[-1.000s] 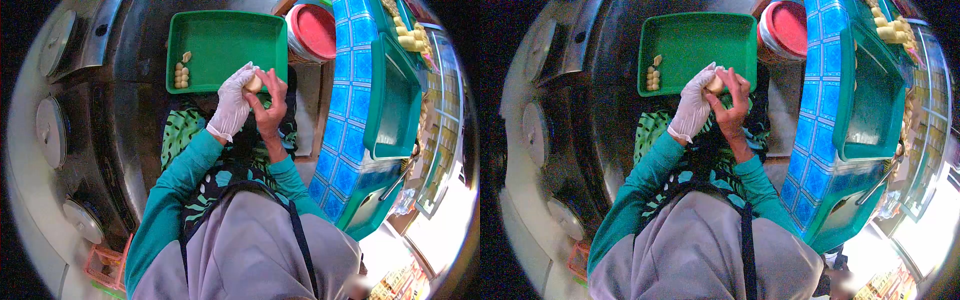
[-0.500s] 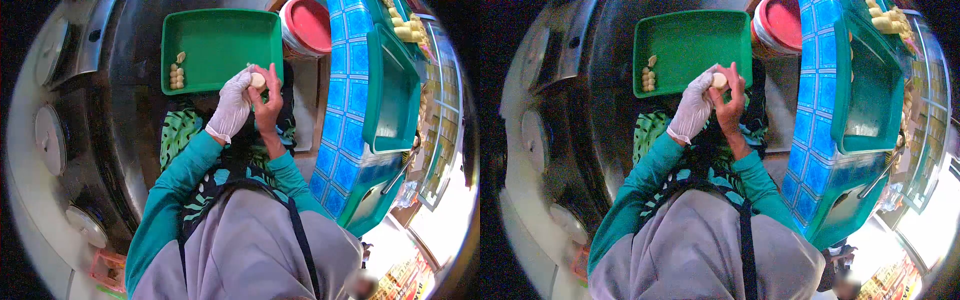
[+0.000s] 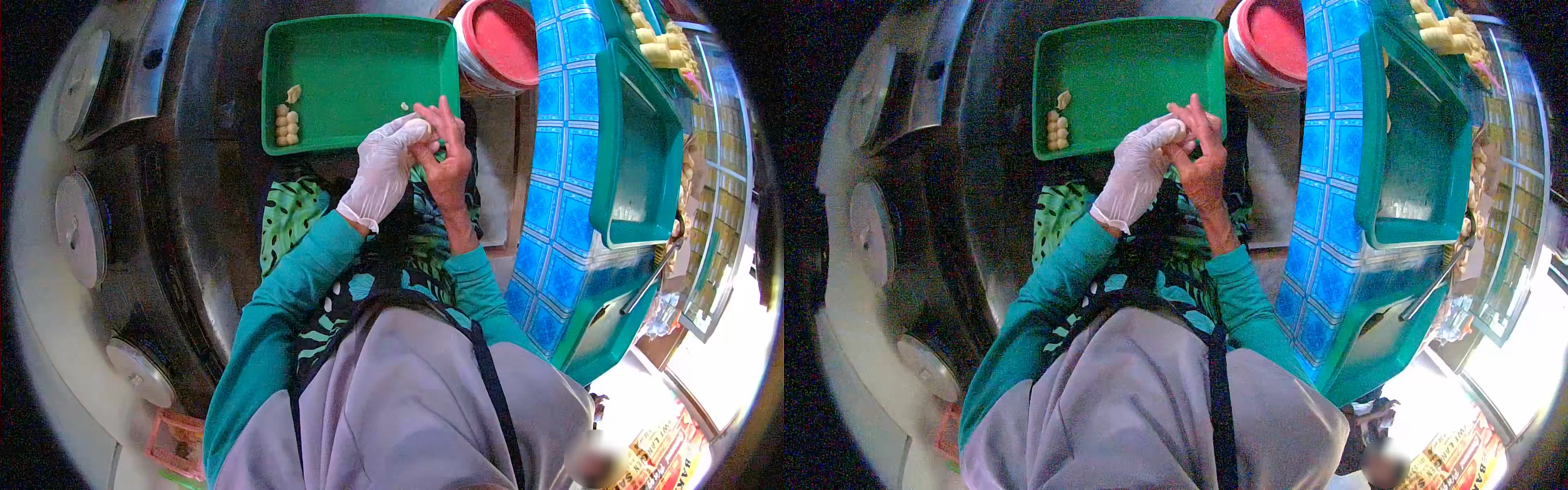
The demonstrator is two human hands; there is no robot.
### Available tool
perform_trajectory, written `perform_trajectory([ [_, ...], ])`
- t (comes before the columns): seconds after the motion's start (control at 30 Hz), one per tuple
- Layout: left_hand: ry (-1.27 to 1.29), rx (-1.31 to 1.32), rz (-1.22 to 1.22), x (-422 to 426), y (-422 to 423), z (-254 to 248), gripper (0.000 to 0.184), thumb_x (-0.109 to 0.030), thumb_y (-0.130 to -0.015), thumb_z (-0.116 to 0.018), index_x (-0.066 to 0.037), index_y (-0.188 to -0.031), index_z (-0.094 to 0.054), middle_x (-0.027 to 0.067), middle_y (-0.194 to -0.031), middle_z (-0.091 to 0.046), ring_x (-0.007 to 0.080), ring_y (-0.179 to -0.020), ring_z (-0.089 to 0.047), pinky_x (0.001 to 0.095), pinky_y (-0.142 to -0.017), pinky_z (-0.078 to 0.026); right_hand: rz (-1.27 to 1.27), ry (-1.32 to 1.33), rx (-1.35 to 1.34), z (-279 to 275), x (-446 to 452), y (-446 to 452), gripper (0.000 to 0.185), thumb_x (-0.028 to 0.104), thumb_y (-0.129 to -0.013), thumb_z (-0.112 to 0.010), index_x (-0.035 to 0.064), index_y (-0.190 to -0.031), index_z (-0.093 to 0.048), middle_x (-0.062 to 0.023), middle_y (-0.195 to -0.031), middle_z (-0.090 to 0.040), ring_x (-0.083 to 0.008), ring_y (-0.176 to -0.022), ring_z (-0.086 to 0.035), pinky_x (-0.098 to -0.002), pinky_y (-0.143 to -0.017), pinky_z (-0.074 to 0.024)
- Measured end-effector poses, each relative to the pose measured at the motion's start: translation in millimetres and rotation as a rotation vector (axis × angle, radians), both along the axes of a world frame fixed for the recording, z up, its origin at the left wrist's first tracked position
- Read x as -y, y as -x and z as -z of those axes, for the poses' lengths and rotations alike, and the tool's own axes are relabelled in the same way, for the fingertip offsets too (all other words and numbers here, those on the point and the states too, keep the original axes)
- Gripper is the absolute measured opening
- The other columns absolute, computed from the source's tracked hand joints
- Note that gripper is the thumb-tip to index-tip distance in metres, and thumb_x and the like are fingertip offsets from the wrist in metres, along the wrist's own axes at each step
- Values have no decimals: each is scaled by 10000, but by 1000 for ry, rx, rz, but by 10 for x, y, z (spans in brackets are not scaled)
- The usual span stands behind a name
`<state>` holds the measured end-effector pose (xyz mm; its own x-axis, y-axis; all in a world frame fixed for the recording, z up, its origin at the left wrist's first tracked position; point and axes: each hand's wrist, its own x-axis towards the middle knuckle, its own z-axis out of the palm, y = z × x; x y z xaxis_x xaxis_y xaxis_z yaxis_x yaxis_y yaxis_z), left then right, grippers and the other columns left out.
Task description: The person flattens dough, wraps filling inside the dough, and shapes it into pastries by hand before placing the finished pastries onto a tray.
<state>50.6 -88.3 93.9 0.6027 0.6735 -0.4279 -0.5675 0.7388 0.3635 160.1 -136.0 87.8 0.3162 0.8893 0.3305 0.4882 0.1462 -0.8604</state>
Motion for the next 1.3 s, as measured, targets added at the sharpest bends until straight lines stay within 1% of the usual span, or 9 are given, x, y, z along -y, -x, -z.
perform_trajectory([
  [0.13,-26,-63,-171,-33,-63,76,382,-58,-884,-667,55,-1218,-521,157,-1083,-645,235,-913,-671,354,-828,-570,128,-6,7,-88,94,106,706,57,-748,-748,56,-1402,-481,-113,-1249,-635,-249,-1178,-524,-380,-1011,-414],
  [0.27,-60,-135,-189,-19,-109,106,375,-98,-931,-616,33,-1266,-513,110,-1113,-643,214,-971,-653,329,-882,-539,283,131,-126,14,200,194,548,92,-776,-752,40,-1297,-589,-125,-1252,-634,-253,-1147,-550,-370,-1004,-421],
  [0.33,-30,-44,-203,-13,-105,125,382,-105,-915,-641,24,-1260,-540,110,-1097,-651,198,-953,-649,310,-822,-547,307,154,-50,96,186,232,465,123,-793,-758,34,-1234,-639,-124,-1251,-632,-269,-1133,-570,-364,-1008,-422],
  [0.47,83,60,-189,-33,-103,239,338,-172,-940,-622,-5,-1231,-577,76,-1103,-653,181,-956,-638,295,-824,-529,308,164,-67,106,159,294,444,137,-838,-718,17,-1254,-617,-134,-1279,-611,-281,-1171,-547,-386,-1022,-408],
  [0.67,29,-108,-157,4,-24,110,213,-186,-960,-584,-26,-1096,-620,79,-1098,-652,205,-946,-646,340,-819,-534,266,139,68,146,101,251,428,181,-931,-611,-6,-1312,-555,-165,-1328,-567,-329,-1213,-497,-409,-1064,-345],
  [1.1,-38,-7,-149,-5,-14,168,408,-88,-950,-570,47,-1327,-495,150,-1189,-625,215,-1019,-636,306,-877,-525,282,94,204,100,144,213,367,165,-926,-627,29,-1266,-609,-152,-1284,-604,-285,-1192,-525,-383,-1042,-373],
  [1.17,-71,-42,-116,23,-43,154,404,-78,-942,-584,48,-1318,-510,147,-1189,-627,211,-1018,-633,302,-879,-520,332,126,143,116,137,221,330,160,-900,-667,40,-1207,-652,-140,-1212,-646,-245,-1112,-579,-354,-970,-443],
  [1.23,-239,-160,-171,75,-46,131,402,-61,-935,-594,41,-1319,-528,137,-1182,-635,180,-1013,-624,281,-862,-511,346,182,-130,96,150,267,286,136,-876,-703,27,-1140,-686,-62,-1063,-694,-122,-913,-635,-280,-793,-524],
  [1.3,-244,-225,-114,88,-31,90,401,-54,-938,-582,39,-1325,-531,130,-1185,-640,159,-1017,-614,272,-867,-502,360,237,-556,70,171,314,275,114,-882,-698,8,-1135,-687,-39,-997,-701,-96,-839,-640,-265,-734,-528],
])
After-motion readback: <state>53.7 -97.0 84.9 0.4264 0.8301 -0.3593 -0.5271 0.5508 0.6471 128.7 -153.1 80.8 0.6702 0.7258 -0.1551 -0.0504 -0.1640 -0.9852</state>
